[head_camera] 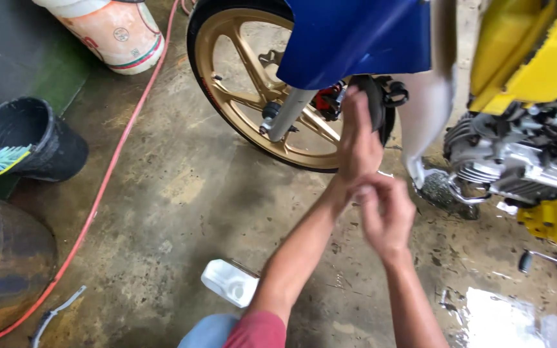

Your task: The person pours a cleaning liquid onto a sponge and scrubs the front wheel, brake disc, and fender of a blue and yellow motorcycle. They repeatedly apply the liquid and wipe various parts of the wheel and surrounding bodywork.

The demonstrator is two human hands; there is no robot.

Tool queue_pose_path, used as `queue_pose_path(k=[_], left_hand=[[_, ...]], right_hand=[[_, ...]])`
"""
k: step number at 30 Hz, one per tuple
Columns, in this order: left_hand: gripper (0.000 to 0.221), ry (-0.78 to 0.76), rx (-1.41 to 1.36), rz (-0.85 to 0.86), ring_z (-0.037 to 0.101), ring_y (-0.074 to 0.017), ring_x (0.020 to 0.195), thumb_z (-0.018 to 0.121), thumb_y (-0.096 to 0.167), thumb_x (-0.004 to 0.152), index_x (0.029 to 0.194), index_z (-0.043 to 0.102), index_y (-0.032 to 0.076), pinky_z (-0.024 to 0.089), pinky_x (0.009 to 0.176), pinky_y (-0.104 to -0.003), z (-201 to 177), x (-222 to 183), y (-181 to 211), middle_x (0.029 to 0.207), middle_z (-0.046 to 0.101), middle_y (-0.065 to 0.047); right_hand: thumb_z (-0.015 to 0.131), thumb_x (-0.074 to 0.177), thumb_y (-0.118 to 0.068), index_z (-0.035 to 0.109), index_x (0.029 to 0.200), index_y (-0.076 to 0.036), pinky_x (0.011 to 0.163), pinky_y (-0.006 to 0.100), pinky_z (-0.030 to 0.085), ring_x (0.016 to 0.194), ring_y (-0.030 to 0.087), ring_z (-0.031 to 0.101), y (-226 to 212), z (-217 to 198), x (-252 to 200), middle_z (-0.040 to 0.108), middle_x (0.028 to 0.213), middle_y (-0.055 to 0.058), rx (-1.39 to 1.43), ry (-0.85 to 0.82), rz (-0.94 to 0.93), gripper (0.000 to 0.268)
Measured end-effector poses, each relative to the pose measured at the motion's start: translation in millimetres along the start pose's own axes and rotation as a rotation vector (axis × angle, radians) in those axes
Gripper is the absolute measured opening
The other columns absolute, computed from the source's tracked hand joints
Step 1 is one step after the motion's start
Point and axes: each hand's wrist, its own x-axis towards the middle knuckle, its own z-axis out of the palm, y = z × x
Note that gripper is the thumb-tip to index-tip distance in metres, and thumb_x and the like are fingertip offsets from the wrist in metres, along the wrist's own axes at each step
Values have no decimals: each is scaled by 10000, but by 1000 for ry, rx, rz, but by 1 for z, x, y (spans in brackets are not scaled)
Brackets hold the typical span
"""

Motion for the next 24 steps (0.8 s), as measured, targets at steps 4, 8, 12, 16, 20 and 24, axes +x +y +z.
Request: queue_pose_path(k=[4, 8, 12, 16, 20, 24], left_hand=[[459, 170, 282, 692, 451, -378, 1470, 284, 103, 1083, 1464, 512, -11, 344, 1244, -503, 39, 1, -37, 1563, 467, -221], [528, 13, 399, 807, 334, -305, 1549, 283, -13, 1044, 1534, 467, 63, 277, 1265, -503, 51, -37, -98, 1639, 396, -136], [491, -34, 483, 882, 451, -305, 1480, 333, -19, 1026, 1460, 550, 56, 378, 1222, -493, 25, -65, -96, 1574, 489, -131], [558, -352, 594, 839, 395, -237, 1508, 489, 38, 944, 1500, 492, 88, 265, 1291, -451, -13, -94, -116, 1590, 469, -77], [747, -530, 645, 828, 309, -239, 1552, 663, 90, 849, 1548, 400, 76, 157, 1330, -463, -45, -119, -149, 1648, 382, -85], [627, -588, 696, 684, 400, -299, 1501, 613, 45, 861, 1481, 527, 78, 266, 1280, -485, -69, -117, -159, 1573, 499, -117]], right_hand=[[544, 1077, 65, 559, 1247, 46, 726, 314, 598, 833, 202, 690, 22, -35, 11, 669, 1027, 164, 186, 209, 117, 171], [514, 1113, 23, 500, 1284, 59, 700, 256, 595, 793, 141, 655, 48, -62, 1, 644, 1047, 166, 284, 320, 226, 175], [527, 1108, 21, 506, 1280, 48, 692, 247, 599, 789, 134, 653, 48, -66, -10, 643, 1029, 146, 266, 320, 243, 176], [540, 1080, 37, 522, 1269, 53, 679, 281, 603, 760, 163, 658, 44, -63, -16, 648, 996, 167, 271, 304, 287, 190], [552, 1068, 37, 538, 1263, 43, 654, 269, 589, 720, 149, 640, 48, -65, -21, 649, 965, 157, 285, 300, 321, 196], [556, 1059, 37, 544, 1268, 46, 651, 280, 595, 719, 173, 660, 67, -65, -29, 658, 969, 178, 278, 282, 318, 210]])
